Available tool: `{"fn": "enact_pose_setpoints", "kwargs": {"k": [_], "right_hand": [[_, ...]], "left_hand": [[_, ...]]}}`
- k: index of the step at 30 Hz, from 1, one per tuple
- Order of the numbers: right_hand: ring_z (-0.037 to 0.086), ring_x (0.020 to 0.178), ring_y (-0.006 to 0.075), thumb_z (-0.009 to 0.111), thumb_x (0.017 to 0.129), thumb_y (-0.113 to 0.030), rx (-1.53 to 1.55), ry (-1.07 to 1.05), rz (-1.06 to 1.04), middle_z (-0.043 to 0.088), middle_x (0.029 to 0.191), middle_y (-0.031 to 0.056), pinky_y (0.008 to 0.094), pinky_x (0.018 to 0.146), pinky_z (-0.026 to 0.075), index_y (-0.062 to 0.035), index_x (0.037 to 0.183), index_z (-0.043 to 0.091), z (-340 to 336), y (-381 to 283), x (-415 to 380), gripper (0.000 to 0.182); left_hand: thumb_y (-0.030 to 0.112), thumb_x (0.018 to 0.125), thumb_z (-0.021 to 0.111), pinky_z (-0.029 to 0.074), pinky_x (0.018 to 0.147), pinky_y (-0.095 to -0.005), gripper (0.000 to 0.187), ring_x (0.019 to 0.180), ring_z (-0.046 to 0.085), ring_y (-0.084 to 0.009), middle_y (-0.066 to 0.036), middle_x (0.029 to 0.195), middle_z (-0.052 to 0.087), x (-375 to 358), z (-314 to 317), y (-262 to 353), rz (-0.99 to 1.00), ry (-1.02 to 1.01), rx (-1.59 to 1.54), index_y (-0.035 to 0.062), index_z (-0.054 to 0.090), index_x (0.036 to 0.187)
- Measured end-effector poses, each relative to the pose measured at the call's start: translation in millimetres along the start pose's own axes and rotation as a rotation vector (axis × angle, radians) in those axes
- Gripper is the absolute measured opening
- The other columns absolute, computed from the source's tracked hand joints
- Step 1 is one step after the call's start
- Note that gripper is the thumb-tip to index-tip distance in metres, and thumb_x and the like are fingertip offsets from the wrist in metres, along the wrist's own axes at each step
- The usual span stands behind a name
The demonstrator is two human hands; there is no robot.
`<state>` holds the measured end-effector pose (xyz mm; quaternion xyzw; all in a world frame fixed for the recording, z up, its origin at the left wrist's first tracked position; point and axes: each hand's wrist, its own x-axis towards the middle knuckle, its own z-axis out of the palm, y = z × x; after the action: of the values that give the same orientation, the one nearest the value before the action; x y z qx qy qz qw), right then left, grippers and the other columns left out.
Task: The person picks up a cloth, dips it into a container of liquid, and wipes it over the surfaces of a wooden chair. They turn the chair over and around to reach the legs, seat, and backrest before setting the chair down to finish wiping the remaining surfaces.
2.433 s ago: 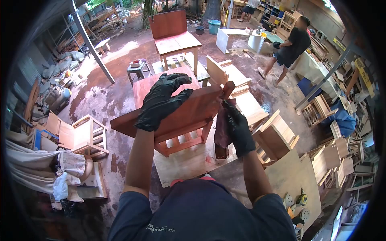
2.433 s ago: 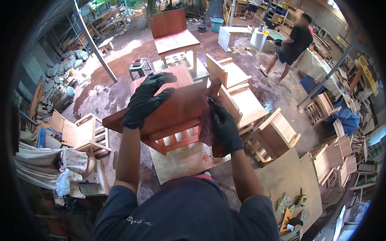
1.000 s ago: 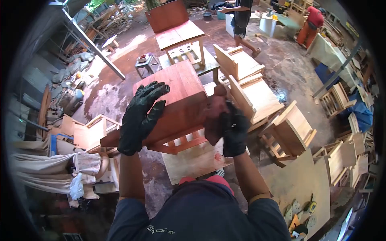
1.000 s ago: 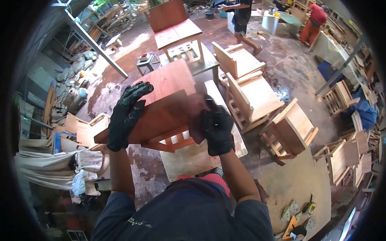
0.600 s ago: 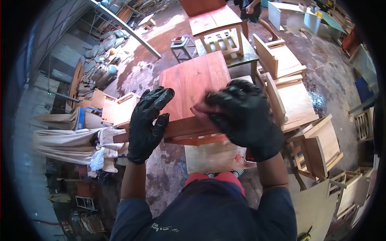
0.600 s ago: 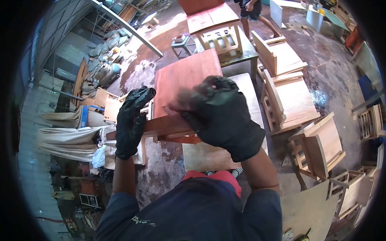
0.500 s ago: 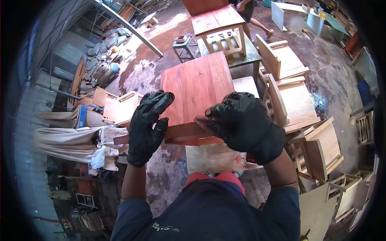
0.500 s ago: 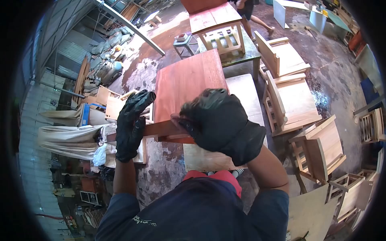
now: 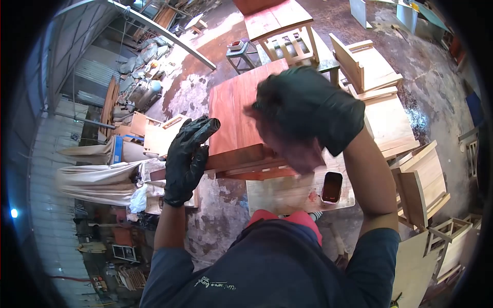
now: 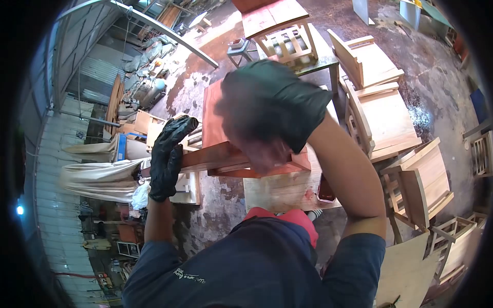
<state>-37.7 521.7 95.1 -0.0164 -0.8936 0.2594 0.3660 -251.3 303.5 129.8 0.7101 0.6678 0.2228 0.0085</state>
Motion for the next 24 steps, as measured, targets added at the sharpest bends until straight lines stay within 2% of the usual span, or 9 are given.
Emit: {"fn": "enact_pose_setpoints", "kwargs": {"k": [2, 3, 6, 10, 11, 13, 16, 21, 24], "right_hand": [[0.067, 0.073, 0.0204, 0.068, 0.092, -0.023, 0.251, 0.093, 0.247, 0.069, 0.077, 0.0144, 0.0357, 0.072, 0.053, -0.0009, 0.096, 0.070, 3, 27, 3, 0.022], [0.064, 0.087, 0.0110, 0.066, 0.097, -0.022, 0.841, 0.072, 0.438, 0.070, 0.091, 0.0055, 0.0291, 0.079, 0.052, -0.0025, 0.107, 0.069, -12, 19, -2, 0.022], [0.059, 0.081, 0.0048, 0.063, 0.099, -0.022, 1.123, 0.474, 0.352, 0.068, 0.088, -0.0021, 0.0236, 0.070, 0.051, -0.0011, 0.102, 0.070, 18, 54, -3, 0.022], [0.059, 0.086, 0.0065, 0.062, 0.100, -0.024, 1.322, 0.596, 0.334, 0.067, 0.094, -0.0018, 0.0238, 0.078, 0.051, -0.0044, 0.105, 0.068, 47, 57, 8, 0.021], [0.062, 0.090, 0.0111, 0.058, 0.100, -0.021, 1.549, 0.532, 0.294, 0.068, 0.096, 0.0003, 0.0270, 0.085, 0.052, -0.0068, 0.107, 0.066, 59, 58, 13, 0.018], [0.061, 0.105, 0.0150, 0.057, 0.100, -0.023, 1.452, 0.140, 0.410, 0.064, 0.114, 0.0058, 0.0305, 0.096, 0.047, -0.0060, 0.119, 0.060, 61, 35, 9, 0.027], [0.051, 0.124, 0.0166, 0.065, 0.096, -0.031, 1.289, -0.455, 0.145, 0.052, 0.140, 0.0101, 0.0322, 0.108, 0.036, -0.0033, 0.135, 0.051, 77, 30, -2, 0.050], [0.051, 0.123, 0.0176, 0.080, 0.080, -0.027, 1.360, -0.564, -0.092, 0.056, 0.134, 0.0111, 0.0329, 0.107, 0.037, 0.0016, 0.133, 0.050, 86, 56, 2, 0.067], [0.053, 0.118, 0.0193, 0.079, 0.076, -0.016, 1.291, -0.651, -0.179, 0.059, 0.125, 0.0121, 0.0345, 0.102, 0.040, 0.0014, 0.128, 0.053, 89, 60, 7, 0.062]], "left_hand": [[0.033, 0.098, 0.048, 0.032, 0.114, -0.0494, 0.043, 0.128, 0.054, -0.0356, -0.014, 0.129, 0.064, -2, 0, -6, 0.000, -0.018, 0.023, 0.0062, 0.064, 0.128], [0.032, 0.098, 0.047, 0.033, 0.114, -0.0495, 0.042, 0.128, 0.054, -0.0356, -0.014, 0.129, 0.065, -4, 0, -5, -0.034, -0.019, 0.007, 0.0060, 0.064, 0.127], [0.030, 0.096, 0.048, 0.033, 0.114, -0.0493, 0.042, 0.127, 0.054, -0.0357, -0.014, 0.129, 0.065, -3, 0, -1, -0.034, -0.007, 0.012, 0.0058, 0.064, 0.127], [0.034, 0.097, 0.046, 0.033, 0.114, -0.0497, 0.045, 0.127, 0.055, -0.0356, -0.015, 0.128, 0.065, 1, 0, -2, 0.000, -0.013, 0.026, 0.0047, 0.064, 0.126], [0.035, 0.098, 0.045, 0.033, 0.114, -0.0498, 0.046, 0.126, 0.055, -0.0356, -0.015, 0.128, 0.065, 1, 1, -4, -0.001, -0.016, 0.043, 0.0046, 0.064, 0.126], [0.038, 0.099, 0.043, 0.033, 0.114, -0.0501, 0.048, 0.126, 0.055, -0.0356, -0.015, 0.128, 0.065, 1, 2, -8, -0.006, -0.018, 0.076, 0.0045, 0.064, 0.126], [0.041, 0.099, 0.043, 0.033, 0.113, -0.0506, 0.050, 0.126, 0.055, -0.0356, -0.015, 0.127, 0.065, -7, 3, -9, -0.058, 0.031, 0.093, 0.0049, 0.064, 0.127], [0.040, 0.101, 0.042, 0.030, 0.115, -0.0511, 0.049, 0.128, 0.054, -0.0353, -0.014, 0.131, 0.063, -1, -1, -13, -0.018, -0.016, 0.076, 0.0065, 0.063, 0.129], [0.043, 0.101, 0.042, 0.030, 0.115, -0.0514, 0.050, 0.127, 0.054, -0.0357, -0.014, 0.130, 0.064, 0, -1, -11, -0.051, -0.038, 0.073, 0.0066, 0.063, 0.129]]}}
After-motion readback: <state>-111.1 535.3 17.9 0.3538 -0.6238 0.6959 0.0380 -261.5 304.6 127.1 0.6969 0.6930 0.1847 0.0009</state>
